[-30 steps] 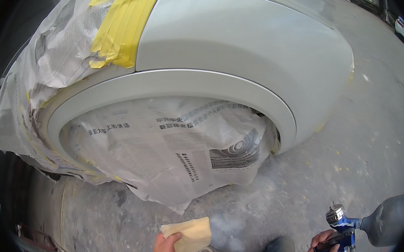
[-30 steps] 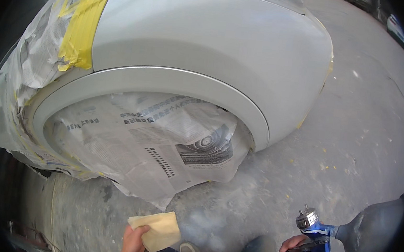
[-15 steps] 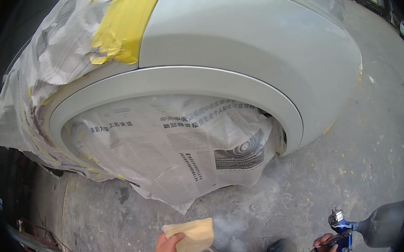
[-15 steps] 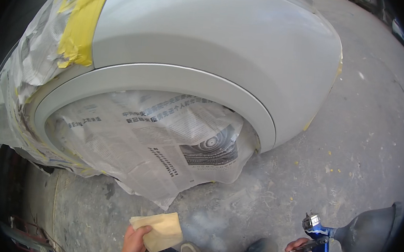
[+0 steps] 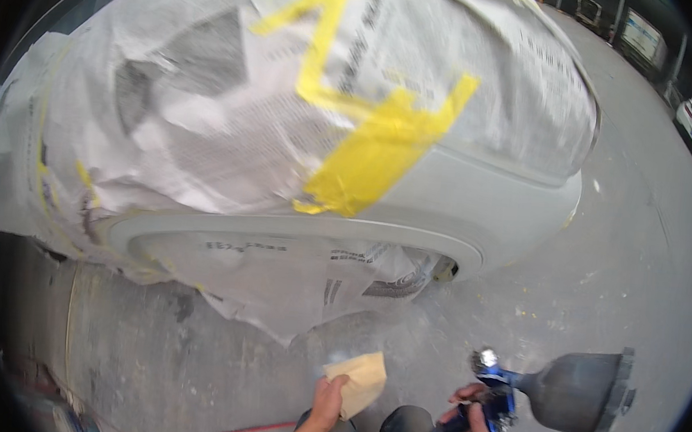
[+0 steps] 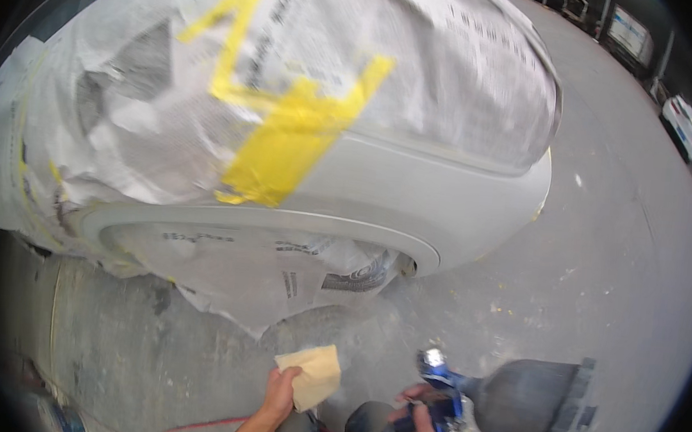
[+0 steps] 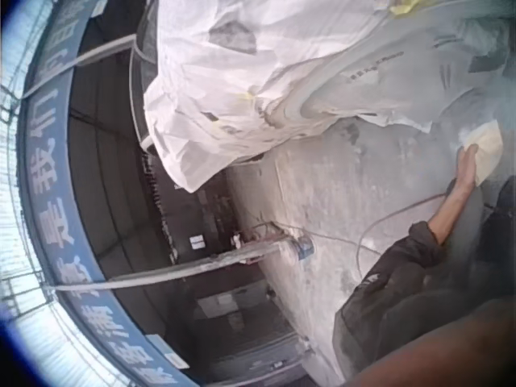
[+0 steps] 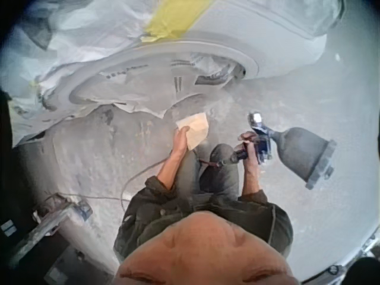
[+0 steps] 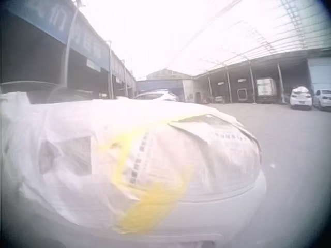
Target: The person uses a spray gun to apply paint to the rear quarter panel of a car that is masked with newspaper and tape. They repeatedly spray the surface and wipe it with a cloth, moving around the vehicle to cover different areas.
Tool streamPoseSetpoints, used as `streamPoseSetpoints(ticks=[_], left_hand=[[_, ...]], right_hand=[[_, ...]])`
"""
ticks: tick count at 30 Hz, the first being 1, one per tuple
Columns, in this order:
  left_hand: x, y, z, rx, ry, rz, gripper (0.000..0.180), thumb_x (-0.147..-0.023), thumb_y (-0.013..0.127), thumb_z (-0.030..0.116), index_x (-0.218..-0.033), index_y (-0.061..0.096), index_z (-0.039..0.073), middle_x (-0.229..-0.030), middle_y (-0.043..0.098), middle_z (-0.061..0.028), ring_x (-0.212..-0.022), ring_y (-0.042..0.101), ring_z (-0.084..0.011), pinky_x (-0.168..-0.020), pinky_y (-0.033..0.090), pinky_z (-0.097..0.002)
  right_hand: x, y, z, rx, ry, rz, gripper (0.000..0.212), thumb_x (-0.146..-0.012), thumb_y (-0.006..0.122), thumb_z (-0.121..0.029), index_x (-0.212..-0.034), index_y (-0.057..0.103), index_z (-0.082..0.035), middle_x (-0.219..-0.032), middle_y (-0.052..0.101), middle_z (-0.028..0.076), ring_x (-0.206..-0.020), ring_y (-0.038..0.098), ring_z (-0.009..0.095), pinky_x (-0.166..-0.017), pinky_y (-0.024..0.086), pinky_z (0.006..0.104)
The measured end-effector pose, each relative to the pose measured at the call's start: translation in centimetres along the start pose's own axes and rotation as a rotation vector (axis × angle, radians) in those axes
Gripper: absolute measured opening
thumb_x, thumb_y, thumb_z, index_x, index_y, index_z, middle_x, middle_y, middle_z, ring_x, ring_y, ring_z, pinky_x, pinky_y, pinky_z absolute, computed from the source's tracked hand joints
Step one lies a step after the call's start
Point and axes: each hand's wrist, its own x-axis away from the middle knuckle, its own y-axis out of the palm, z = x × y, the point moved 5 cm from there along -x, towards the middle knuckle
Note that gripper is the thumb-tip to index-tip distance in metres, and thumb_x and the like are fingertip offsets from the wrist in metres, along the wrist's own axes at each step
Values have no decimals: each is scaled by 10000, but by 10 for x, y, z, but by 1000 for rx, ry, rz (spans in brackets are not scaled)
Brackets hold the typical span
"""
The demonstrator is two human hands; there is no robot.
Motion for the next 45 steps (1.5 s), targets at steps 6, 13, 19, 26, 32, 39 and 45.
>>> streamPoseSetpoints(ticks=[6,13,19,26,32,39,45], left_hand=[[185,-63,42,-35,112,444,332,-858,550,238,-999,638,-50,-944,649,-96,-863,578,-171,-814,469,-331],[506,34,51,257,182,856,291,-826,524,180,-975,638,-43,-912,650,-96,-829,602,-167,-723,478,-321],[721,172,-17,289,221,944,289,-839,508,153,-987,651,-50,-915,667,-93,-830,612,-171,-766,475,-312],[889,283,-117,325,335,908,315,-864,482,139,-1030,642,-76,-934,674,-108,-851,621,-182,-784,469,-310],[1042,374,-251,294,303,1023,306,-843,484,137,-1005,642,-69,-905,672,-108,-822,615,-179,-754,467,-313],[1175,489,-411,330,283,1057,216,-807,477,125,-807,617,-40,-747,616,-54,-705,557,-138,-640,441,-319],[1204,607,-472,33,223,914,235,-775,503,148,-729,597,-62,-625,593,-120,-588,553,-173,-554,428,-361]], right_hand=[[12,10,-118,116,157,-249,578,-900,626,-230,-1383,364,-50,-1079,549,115,-959,598,238,-606,590,319],[37,-106,-343,183,14,-51,506,-964,494,-148,-1433,340,-39,-1444,434,120,-1201,552,222,-594,582,280],[67,-263,-533,198,-3,211,383,-939,526,-134,-1314,492,-63,-1293,584,62,-1098,612,181,-634,542,318],[137,-422,-661,183,33,82,380,-952,523,-159,-1323,465,-103,-1267,606,23,-1074,614,153,-749,484,373],[237,-558,-752,193,31,-28,405,-955,515,-162,-1351,443,-113,-1261,612,22,-1074,607,151,-714,517,343],[261,-670,-873,131,88,-68,362,-960,520,-208,-1310,489,-121,-1248,624,4,-1113,596,144,-808,457,363],[264,-768,-941,50,88,-117,359,-978,494,-213,-1322,489,-107,-1284,601,-9,-1133,584,139,-811,457,343]])
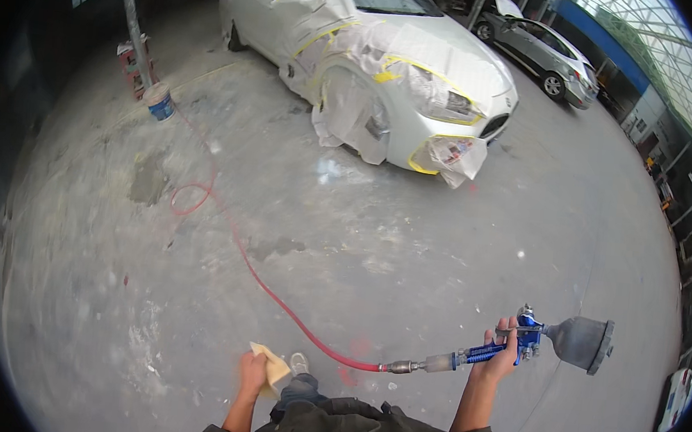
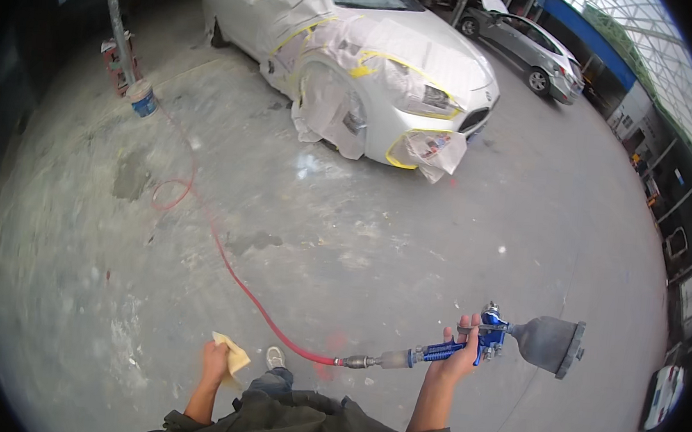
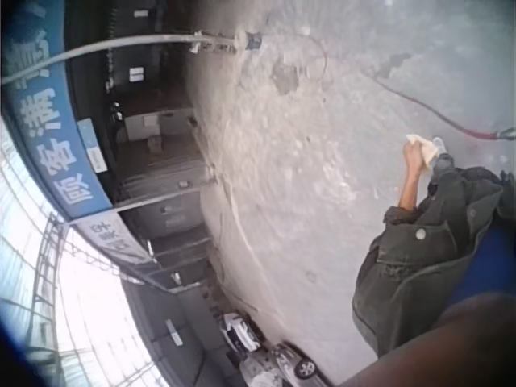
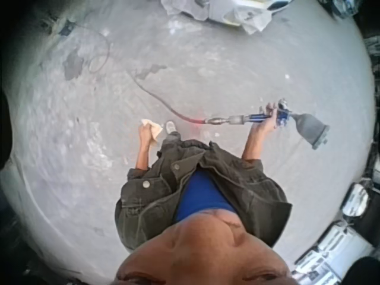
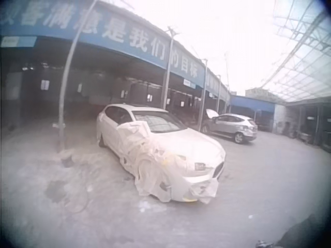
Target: The person uses a spray gun to apply paint to the rear quarter panel of a car that is masked with newspaper and tape. They repeatedly spray the surface and wipe it with a cloth, moving around the vehicle to cover different areas.
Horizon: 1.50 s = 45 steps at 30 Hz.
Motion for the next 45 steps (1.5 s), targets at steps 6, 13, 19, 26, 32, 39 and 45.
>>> streamPoseSetpoints(ticks=[6,13,19,26,32,39,45], left_hand=[[98,96,-28,-249,202,-243,243,-793,551,174,-788,637,-53,-675,600,-253,-625,638,-322,-585,457,-419],[211,165,26,-649,578,-732,335,-808,505,129,-1109,631,54,-1031,640,-187,-953,604,-388,-822,485,-445],[197,205,17,-759,711,-1033,590,-819,471,106,-1405,405,119,-1402,456,-158,-1259,453,-357,-1022,399,-429],[109,146,-14,-707,668,-1222,610,-808,468,90,-1414,400,131,-1408,467,-157,-1262,466,-359,-1037,400,-432],[-20,55,1,-679,407,-1243,586,-814,452,93,-1387,440,214,-1287,563,-166,-1140,556,-368,-953,455,-438],[-197,-93,-35,-884,415,-1172,414,-878,463,204,-1279,556,242,-1086,659,-162,-1006,617,-375,-841,496,-459],[-341,-213,11,-1202,-22,-1102,337,-848,546,282,-1146,652,163,-1023,686,-144,-926,644,-361,-813,500,-448]], right_hand=[[6,-159,-51,-24,-59,102,356,-974,492,-212,-1320,492,-126,-1295,593,-14,-1118,585,120,-787,457,354],[10,-323,-80,-129,-130,435,336,-965,512,-206,-1288,516,-114,-1265,604,0,-1085,590,114,-804,452,357],[8,-321,-56,-204,-69,454,326,-967,513,-206,-1280,525,-115,-1256,602,-14,-1102,573,112,-818,438,335],[43,-181,-23,-110,-45,302,344,-959,542,-226,-1286,523,-119,-1275,591,-12,-1094,568,108,-727,467,301],[86,13,52,-33,-19,59,368,-963,537,-242,-1307,510,-115,-1279,596,0,-1073,579,107,-664,475,284],[104,216,102,-82,26,-23,378,-971,502,-243,-1326,491,-114,-1245,627,34,-1020,617,130,-592,478,248],[22,300,153,-77,-75,148,382,-968,502,-251,-1311,517,-82,-1258,615,52,-1043,617,140,-575,494,254]])
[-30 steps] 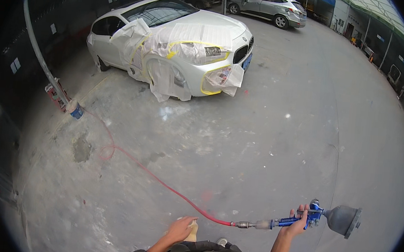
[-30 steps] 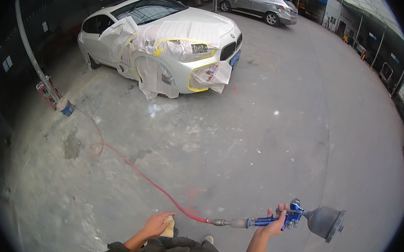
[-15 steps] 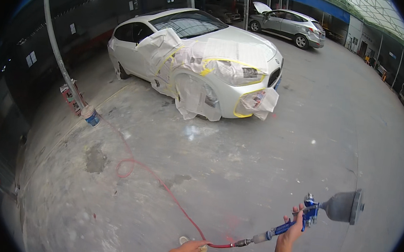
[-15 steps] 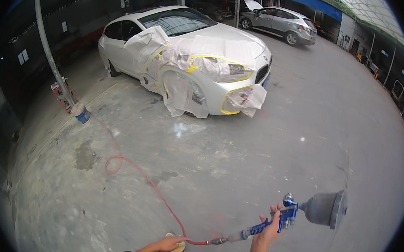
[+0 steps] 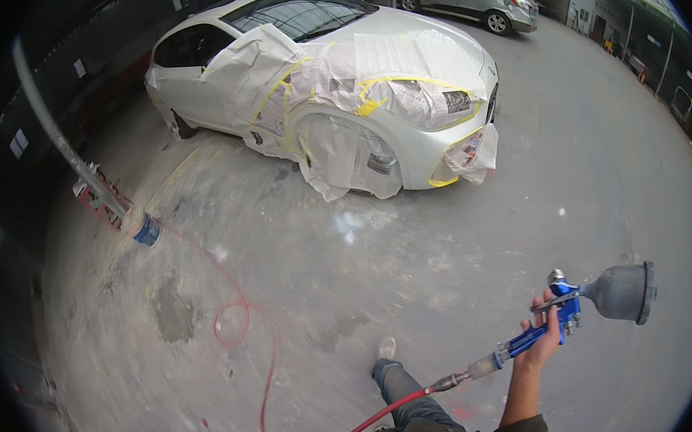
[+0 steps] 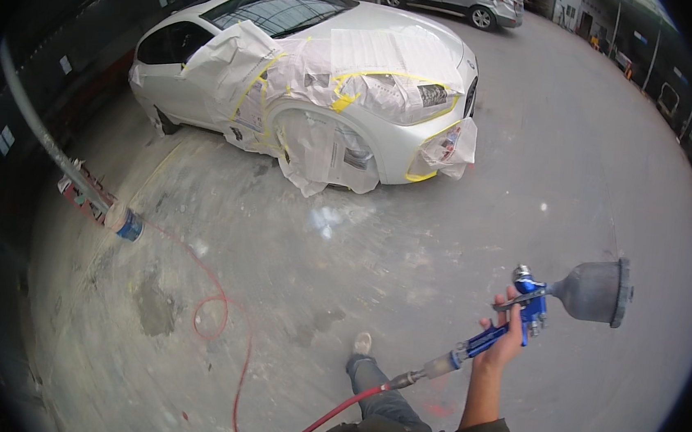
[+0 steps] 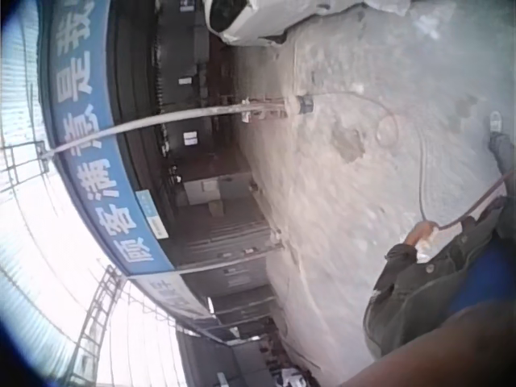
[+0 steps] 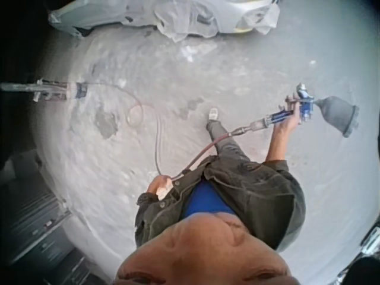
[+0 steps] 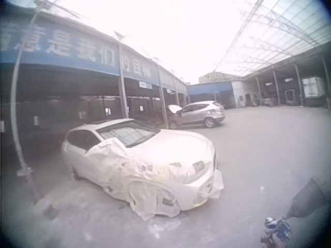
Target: The person uses a spray gun to apply paint to the rear quarter panel of a car that is masked with newspaper and tape. They repeatedly spray the surface and wipe it with a cloth, moving around the vehicle to cover different areas.
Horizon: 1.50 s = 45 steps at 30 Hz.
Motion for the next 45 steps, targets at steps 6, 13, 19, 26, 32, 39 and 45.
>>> streamPoseSetpoints(ticks=[6,13,19,26,32,39,45], left_hand=[[-65,-173,-131,57,-189,-64,319,-833,560,299,-1086,680,146,-1003,691,-146,-895,651,-345,-800,500,-449],[-208,-557,-269,-679,-54,-144,256,-713,625,270,-826,709,56,-887,687,-200,-785,666,-342,-675,504,-466],[-353,-914,-44,-698,-43,429,270,-832,521,277,-959,721,146,-930,687,-160,-876,649,-371,-763,511,-490],[-632,-1000,37,-570,351,381,250,-844,509,189,-973,708,113,-890,680,-179,-843,645,-385,-738,513,-475],[-743,-943,27,-346,399,93,305,-851,478,145,-1072,658,37,-924,667,-231,-886,654,-388,-775,506,-456],[-771,-917,-18,-162,302,-26,347,-855,461,148,-1127,633,16,-944,662,-258,-909,660,-387,-801,504,-416],[-840,-888,-35,146,382,3,380,-856,447,125,-1167,620,-9,-967,690,-208,-930,673,-284,-833,491,-357]], right_hand=[[-80,105,106,-62,-109,106,390,-988,474,-232,-1347,468,-82,-1289,594,45,-1088,606,137,-603,483,237],[-152,243,184,-1,-213,374,377,-981,482,-200,-1334,466,-71,-1268,605,66,-1096,607,152,-583,493,223],[-160,327,249,7,-316,496,395,-998,452,-221,-1355,448,-51,-1287,592,90,-1106,598,150,-559,479,197],[-96,380,443,-16,-191,640,421,-1022,395,-286,-1315,472,6,-1210,606,80,-1081,571,126,-465,445,162],[-59,500,625,-137,-96,495,493,-1007,401,-404,-1240,439,29,-1139,516,133,-1017,554,186,-448,565,220],[-79,565,706,-75,84,280,568,-951,525,-411,-1263,387,43,-1055,509,178,-896,589,232,-495,617,338],[-107,603,744,-200,150,248,574,-907,598,-399,-1208,408,51,-992,509,178,-817,593,262,-494,600,335]])
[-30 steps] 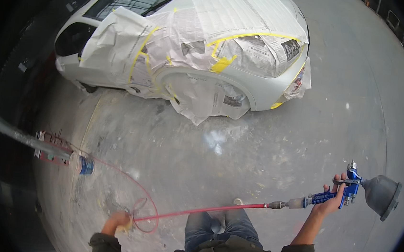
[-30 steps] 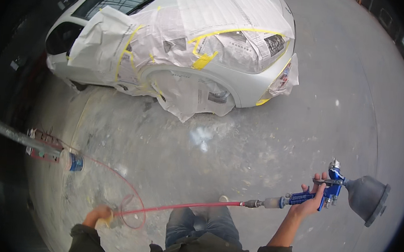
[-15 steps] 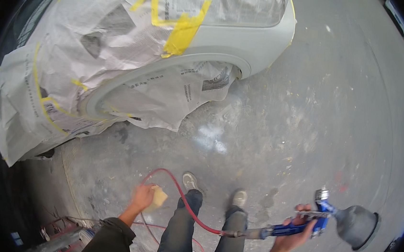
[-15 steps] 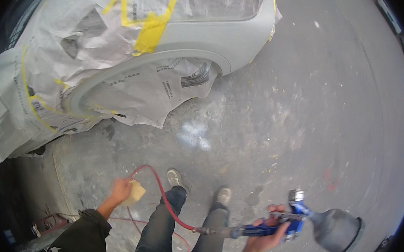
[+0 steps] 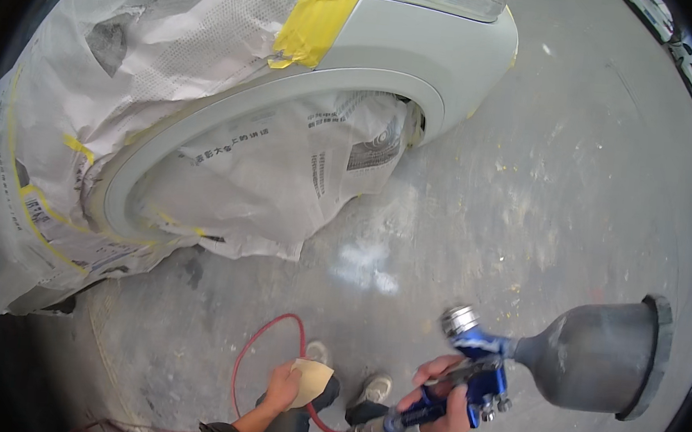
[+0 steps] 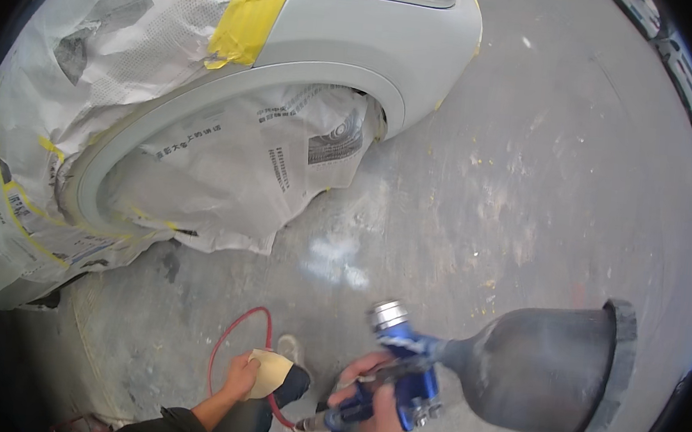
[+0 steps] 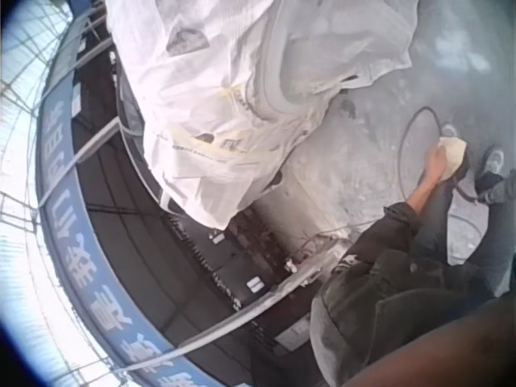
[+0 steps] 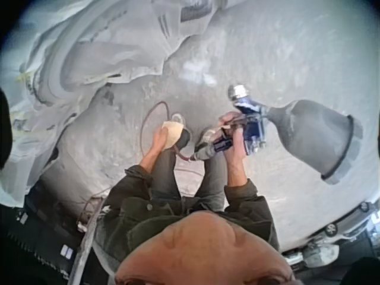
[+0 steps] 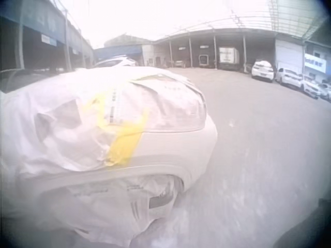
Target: The person uses a spray gun to apply paint to the rear quarter panel of a car that is masked with newspaper and tape. They repeatedly spray the surface and wipe it with a cloth, moving around the vehicle to cover different areas.
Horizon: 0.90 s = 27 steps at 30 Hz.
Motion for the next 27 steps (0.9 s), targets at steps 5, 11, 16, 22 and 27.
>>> streamPoseSetpoints(ticks=[5,11,16,22,27], left_hand=[[-107,2,-22,363,-76,145,280,-835,470,82,-997,657,-48,-894,677,-90,-821,619,-161,-756,480,-289],[-195,-31,-25,614,240,259,263,-820,493,68,-990,649,-59,-927,667,-80,-830,611,-150,-753,475,-275],[-179,-64,-2,700,455,407,260,-815,503,77,-980,643,-66,-939,663,-101,-851,624,-180,-773,482,-287],[-117,-105,-31,868,331,714,301,-784,507,100,-1019,601,-63,-986,639,-139,-891,629,-239,-783,501,-333],[-91,-91,-35,1082,330,661,321,-770,519,118,-1043,564,-45,-1013,619,-145,-909,634,-281,-799,522,-378]], right_hand=[[-46,-43,46,-25,-19,-221,678,-853,678,-460,-1339,347,-123,-904,596,218,-600,658,294,-512,591,360],[-106,-87,86,164,-624,255,347,-1006,428,-317,-1127,482,4,-979,541,118,-750,580,123,-433,519,237],[-95,-73,131,143,-592,-246,461,-969,488,-402,-1165,457,14,-986,516,144,-854,575,189,-470,575,277],[-113,-30,62,55,-531,-348,430,-993,448,-380,-1121,507,26,-938,549,132,-859,587,166,-468,553,261],[-126,-20,25,134,-582,-83,286,-986,487,-253,-1095,540,5,-934,569,88,-838,579,127,-457,530,232]])
